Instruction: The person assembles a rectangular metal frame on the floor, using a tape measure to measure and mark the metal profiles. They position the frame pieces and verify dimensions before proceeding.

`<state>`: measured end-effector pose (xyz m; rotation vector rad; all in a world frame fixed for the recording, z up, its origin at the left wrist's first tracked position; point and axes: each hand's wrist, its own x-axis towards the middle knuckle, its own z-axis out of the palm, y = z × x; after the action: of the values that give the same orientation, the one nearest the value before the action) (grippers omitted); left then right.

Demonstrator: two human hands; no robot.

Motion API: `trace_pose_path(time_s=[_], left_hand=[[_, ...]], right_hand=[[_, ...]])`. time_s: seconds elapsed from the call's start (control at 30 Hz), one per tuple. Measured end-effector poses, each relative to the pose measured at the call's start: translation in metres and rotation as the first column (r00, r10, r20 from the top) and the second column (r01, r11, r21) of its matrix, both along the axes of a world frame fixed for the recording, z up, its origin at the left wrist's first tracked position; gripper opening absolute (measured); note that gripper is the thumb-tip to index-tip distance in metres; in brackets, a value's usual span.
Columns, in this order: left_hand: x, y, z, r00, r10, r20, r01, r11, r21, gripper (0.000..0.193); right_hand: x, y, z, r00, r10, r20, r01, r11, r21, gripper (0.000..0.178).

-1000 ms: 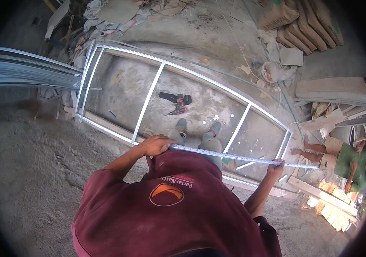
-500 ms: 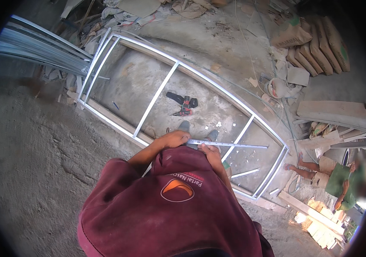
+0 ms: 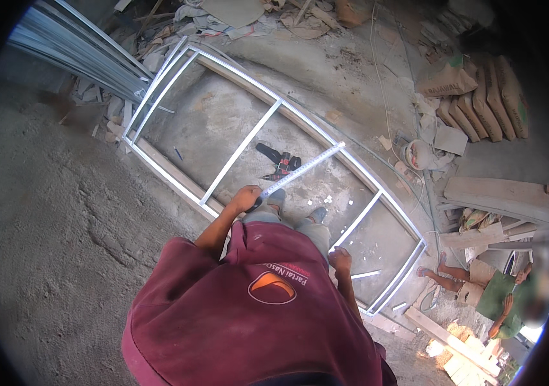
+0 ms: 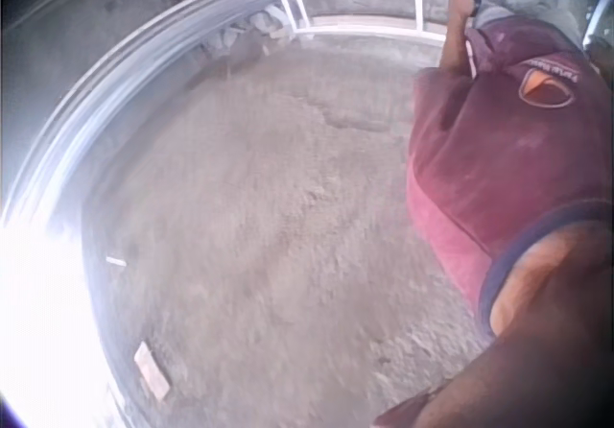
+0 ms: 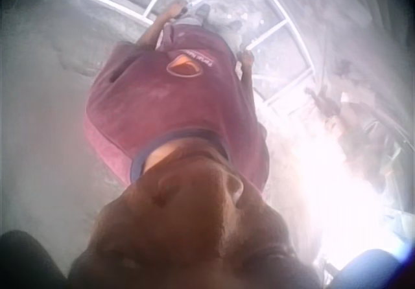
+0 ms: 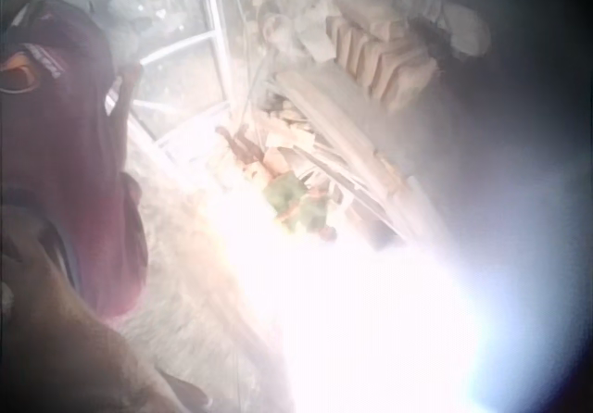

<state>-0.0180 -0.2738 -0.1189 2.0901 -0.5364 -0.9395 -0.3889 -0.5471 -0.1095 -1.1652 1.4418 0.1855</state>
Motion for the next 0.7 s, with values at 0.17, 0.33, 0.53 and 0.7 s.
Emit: trace_pose_path(time_s=[0.17, 0.33, 0.53, 0.7], left_hand=[[-0.016, 0.050, -0.053, 0.999, 0.046, -0.011, -0.043, 0.978, 0.204, 0.039], [-0.029, 0.078, -0.089, 0.973, -0.228, 0.041, 0.182, 0.861, 0.475, 0.036], [-0.029, 0.078, -0.085, 0.994, -0.060, -0.095, 0.099, 0.865, 0.492, 0.040], [-0.010, 0.076, -0.091, 0.959, -0.267, -0.093, 0.276, 0.813, 0.513, 0.052]], right_hand=[[-0.032, 0.003, 0.012, 0.993, -0.106, -0.060, 0.106, 0.994, -0.008, 0.038], [-0.031, 0.026, 0.007, 0.990, -0.135, -0.043, 0.133, 0.990, -0.037, 0.032], [-0.029, 0.033, -0.008, 0.959, 0.186, -0.216, -0.245, 0.924, -0.294, 0.033], [-0.016, 0.036, 0.001, 0.992, -0.120, -0.038, 0.115, 0.987, -0.108, 0.034]])
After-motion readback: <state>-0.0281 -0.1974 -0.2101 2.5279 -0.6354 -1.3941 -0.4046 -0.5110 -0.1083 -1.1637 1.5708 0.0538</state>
